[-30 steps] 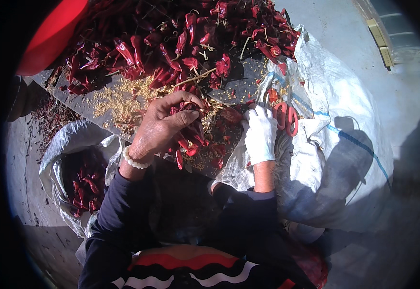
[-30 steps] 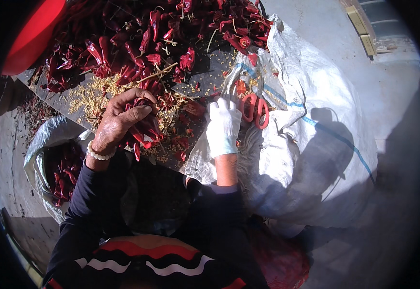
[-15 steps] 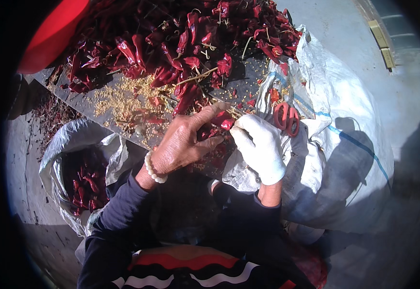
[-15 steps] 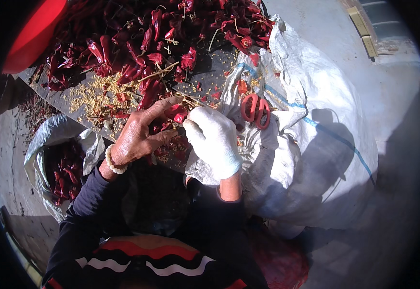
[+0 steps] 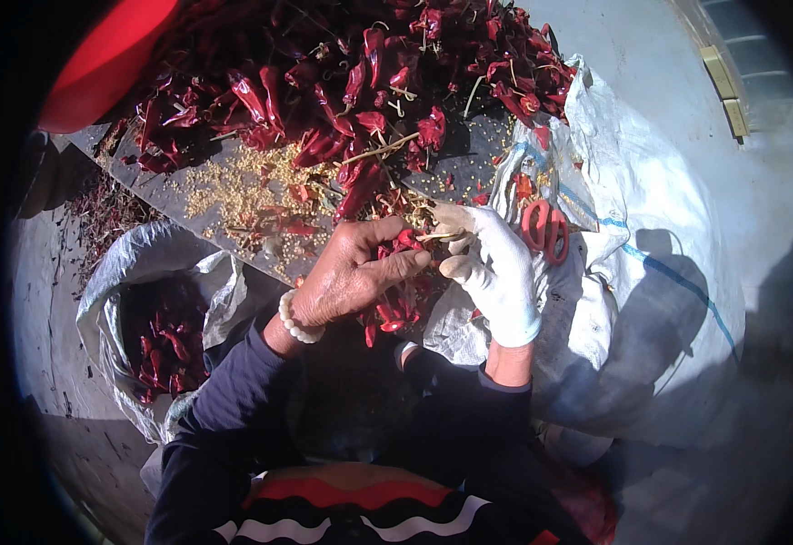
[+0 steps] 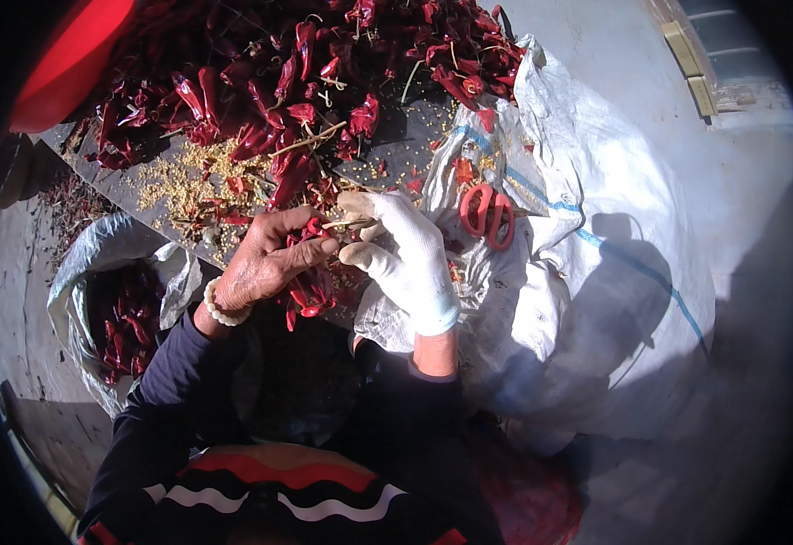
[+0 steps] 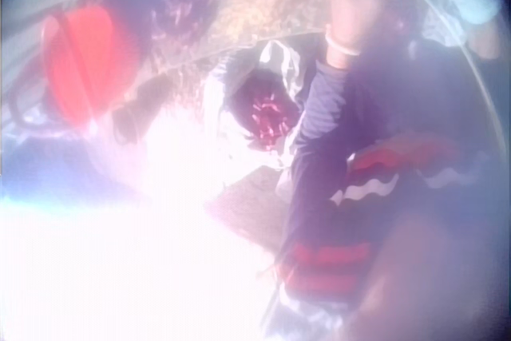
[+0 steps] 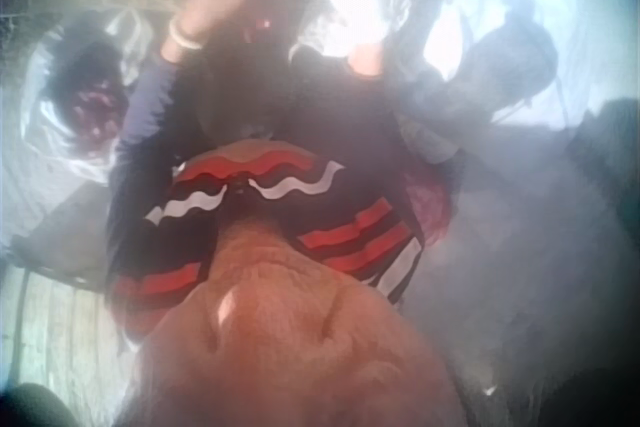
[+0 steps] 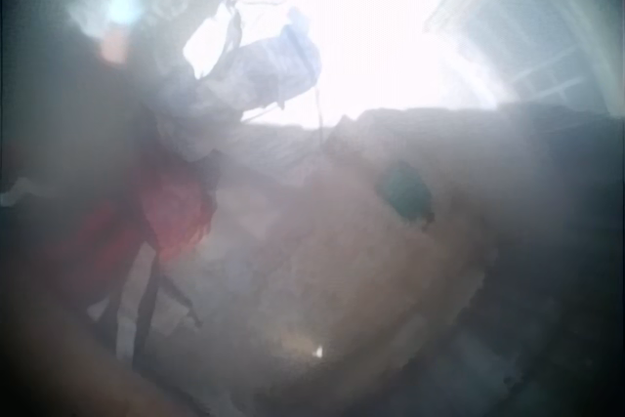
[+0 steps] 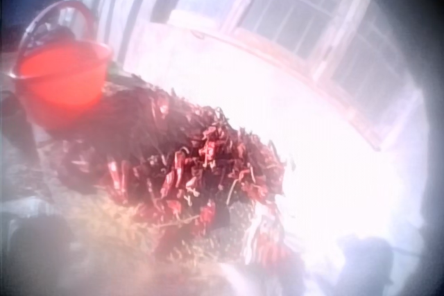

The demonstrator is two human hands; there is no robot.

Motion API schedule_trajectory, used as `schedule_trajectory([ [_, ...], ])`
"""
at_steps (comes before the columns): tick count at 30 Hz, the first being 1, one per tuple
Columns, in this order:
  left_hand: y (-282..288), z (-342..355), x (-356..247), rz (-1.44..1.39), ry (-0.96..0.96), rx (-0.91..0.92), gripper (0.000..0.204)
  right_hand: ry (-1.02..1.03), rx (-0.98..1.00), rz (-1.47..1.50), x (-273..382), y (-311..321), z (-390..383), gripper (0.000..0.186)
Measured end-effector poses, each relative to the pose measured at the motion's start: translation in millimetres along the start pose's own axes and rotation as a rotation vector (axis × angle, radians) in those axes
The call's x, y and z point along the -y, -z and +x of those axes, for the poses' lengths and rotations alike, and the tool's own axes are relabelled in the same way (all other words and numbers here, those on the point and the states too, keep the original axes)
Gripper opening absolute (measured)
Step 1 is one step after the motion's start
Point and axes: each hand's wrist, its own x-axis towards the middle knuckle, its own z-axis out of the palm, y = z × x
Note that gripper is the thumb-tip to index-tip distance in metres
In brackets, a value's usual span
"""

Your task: The person removes stems from dried red chili peppers using scissors and hands. They pick peppers from a pile, cut or pull off the stems, and place the de-stemmed peppers into a white sack while discarding stems onto the table.

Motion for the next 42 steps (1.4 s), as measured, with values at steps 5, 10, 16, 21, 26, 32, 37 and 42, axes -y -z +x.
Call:
schedule_trajectory([
  [5, 1.1, -1.9, -5.7, -0.193, 0.201, 0.093, 0.022, 0.077, -0.049, -0.03, -4.5, -12.1, 2.0, 0.041],
  [10, 2.0, -1.1, -7.2, -0.207, 0.211, 0.156, 0.027, 0.067, -0.051, 0.068, -7.7, -19.6, 4.0, 0.031],
  [16, 5.2, -0.9, -3.3, -0.007, 0.139, 0.186, 0.035, 0.151, -0.118, -0.177, 0.0, -26.3, 5.3, 0.013],
  [21, 6.0, -1.9, 0.6, 0.139, 0.042, 0.177, 0.025, -0.171, -0.106, 0.064, 2.1, -33.4, -0.3, 0.011],
  [26, 10.2, -6.5, -4.2, 0.308, -0.074, 0.143, 0.022, -0.475, -0.136, 0.536, -4.6, -44.0, -1.7, 0.015],
  [32, 8.2, -14.1, 11.8, 0.548, -0.35, 0.163, 0.018, -0.588, -0.181, 0.935, -34.2, -52.1, 2.2, 0.035],
  [37, 27.6, -16.6, -5.6, 0.318, -0.162, 0.027, 0.015, -0.06, 0.056, 0.682, -30.7, -19.2, 6.4, 0.048],
  [42, 33.0, -18.3, -16.6, 0.103, -0.113, -0.011, 0.016, 0.122, 0.078, 0.482, -25.9, 40.5, -2.3, 0.062],
])
